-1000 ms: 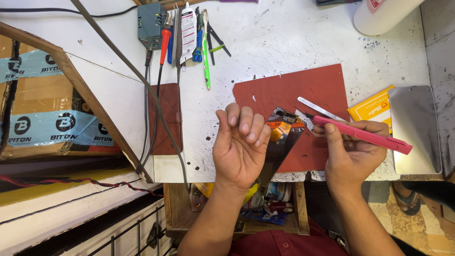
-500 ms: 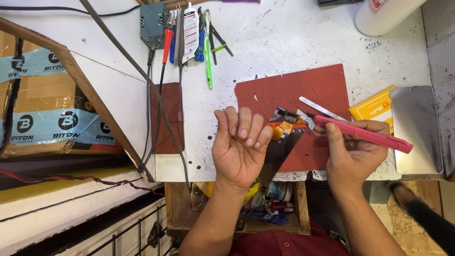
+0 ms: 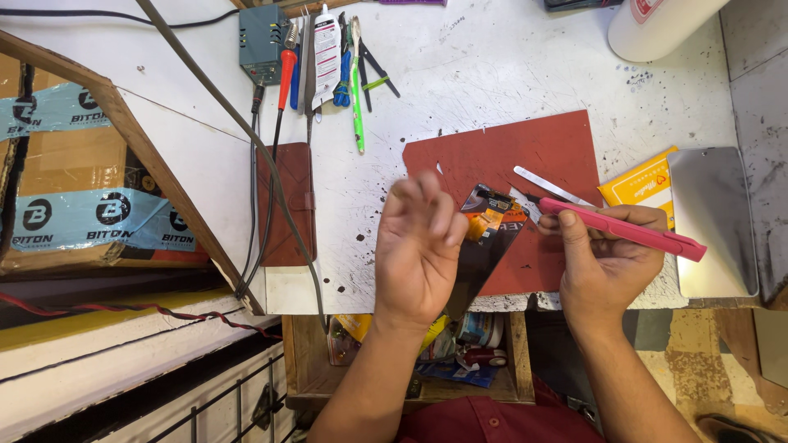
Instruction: The person uses tweezers and a blade to peel away the internal components and adhesive from a mobile phone screen assembly.
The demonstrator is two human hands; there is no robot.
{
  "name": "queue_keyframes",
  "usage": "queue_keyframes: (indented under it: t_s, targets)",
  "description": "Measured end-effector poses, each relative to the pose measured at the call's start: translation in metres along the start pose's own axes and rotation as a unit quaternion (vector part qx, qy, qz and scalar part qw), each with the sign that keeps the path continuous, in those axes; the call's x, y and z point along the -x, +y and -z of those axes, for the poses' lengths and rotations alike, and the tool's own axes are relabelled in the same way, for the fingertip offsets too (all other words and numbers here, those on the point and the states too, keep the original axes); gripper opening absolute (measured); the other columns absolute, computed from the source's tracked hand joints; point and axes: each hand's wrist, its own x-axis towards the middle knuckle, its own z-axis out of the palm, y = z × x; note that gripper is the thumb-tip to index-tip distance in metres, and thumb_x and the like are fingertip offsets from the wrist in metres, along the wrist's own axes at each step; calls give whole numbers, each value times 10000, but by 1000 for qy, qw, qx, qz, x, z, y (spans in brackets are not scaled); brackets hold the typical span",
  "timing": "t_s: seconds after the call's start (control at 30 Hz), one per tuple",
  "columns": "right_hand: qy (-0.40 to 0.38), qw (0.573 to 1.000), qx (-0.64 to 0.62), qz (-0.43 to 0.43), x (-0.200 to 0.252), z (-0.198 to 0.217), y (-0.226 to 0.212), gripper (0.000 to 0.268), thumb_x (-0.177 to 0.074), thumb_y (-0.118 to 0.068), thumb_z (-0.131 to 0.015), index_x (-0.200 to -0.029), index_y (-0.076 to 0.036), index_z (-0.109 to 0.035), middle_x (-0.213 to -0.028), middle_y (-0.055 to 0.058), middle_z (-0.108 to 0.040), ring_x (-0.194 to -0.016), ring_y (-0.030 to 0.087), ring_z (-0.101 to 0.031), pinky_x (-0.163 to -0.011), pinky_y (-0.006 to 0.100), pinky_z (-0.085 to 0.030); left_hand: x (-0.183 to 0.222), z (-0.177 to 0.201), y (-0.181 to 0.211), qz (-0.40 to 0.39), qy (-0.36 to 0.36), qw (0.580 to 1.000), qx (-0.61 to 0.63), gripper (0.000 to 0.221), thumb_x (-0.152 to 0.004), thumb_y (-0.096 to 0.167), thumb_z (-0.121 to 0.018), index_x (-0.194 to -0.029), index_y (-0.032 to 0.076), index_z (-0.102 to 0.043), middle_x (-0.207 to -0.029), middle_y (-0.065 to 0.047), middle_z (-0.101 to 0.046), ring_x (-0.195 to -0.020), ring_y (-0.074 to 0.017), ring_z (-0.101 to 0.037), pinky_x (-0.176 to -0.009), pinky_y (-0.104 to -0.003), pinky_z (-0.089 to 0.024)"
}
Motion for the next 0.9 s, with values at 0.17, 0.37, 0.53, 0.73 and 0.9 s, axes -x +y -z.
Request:
queue_keyframes:
  t_s: [0.17,0.37,0.53,0.73,0.9]
  targets:
    - [-2,1000,6,-1,-1,-2,-2,293,-1106,80,-667,-1134,-25,-396,-1001,186,-682,-931,229,-755,-854,365,-667,2,1,-3,-24,99,988,-117,191,-985,148,-503,-1154,87,-569,-1172,-50,-609,-1113,-157,-589,-957,-302,-497]
    - [-2,1000,18,-5,-2,-1,-3,293,-1097,68,-667,-1161,-24,-397,-1011,214,-705,-917,225,-759,-831,352,-664,14,34,3,-59,-118,990,-58,503,-1074,430,-366,-1346,49,-550,-1412,-112,-527,-1364,-236,-472,-1176,-391,-382]
    - [-2,1000,21,-3,0,-1,-2,290,-1101,66,-673,-1134,-17,-397,-992,217,-704,-898,219,-754,-801,345,-662,9,6,2,18,21,999,-18,770,-1045,629,-286,-1552,72,-444,-1708,-115,-312,-1621,-270,-268,-1343,-435,-235]
    - [-4,1000,22,-5,-1,-3,-5,285,-1104,61,-668,-1142,-19,-398,-1008,214,-714,-909,216,-756,-816,335,-660,5,-6,2,4,18,999,-51,681,-1034,549,-406,-1515,75,-494,-1644,-97,-425,-1551,-238,-410,-1294,-383,-356]
    - [9,1000,8,-19,-2,-5,-6,300,-1072,68,-662,-1173,-34,-399,-1035,191,-705,-884,219,-761,-802,361,-664,1,25,6,-88,-25,969,-231,280,-1132,277,-602,-1027,48,-724,-934,-21,-672,-805,-71,-620,-699,-195,-486]
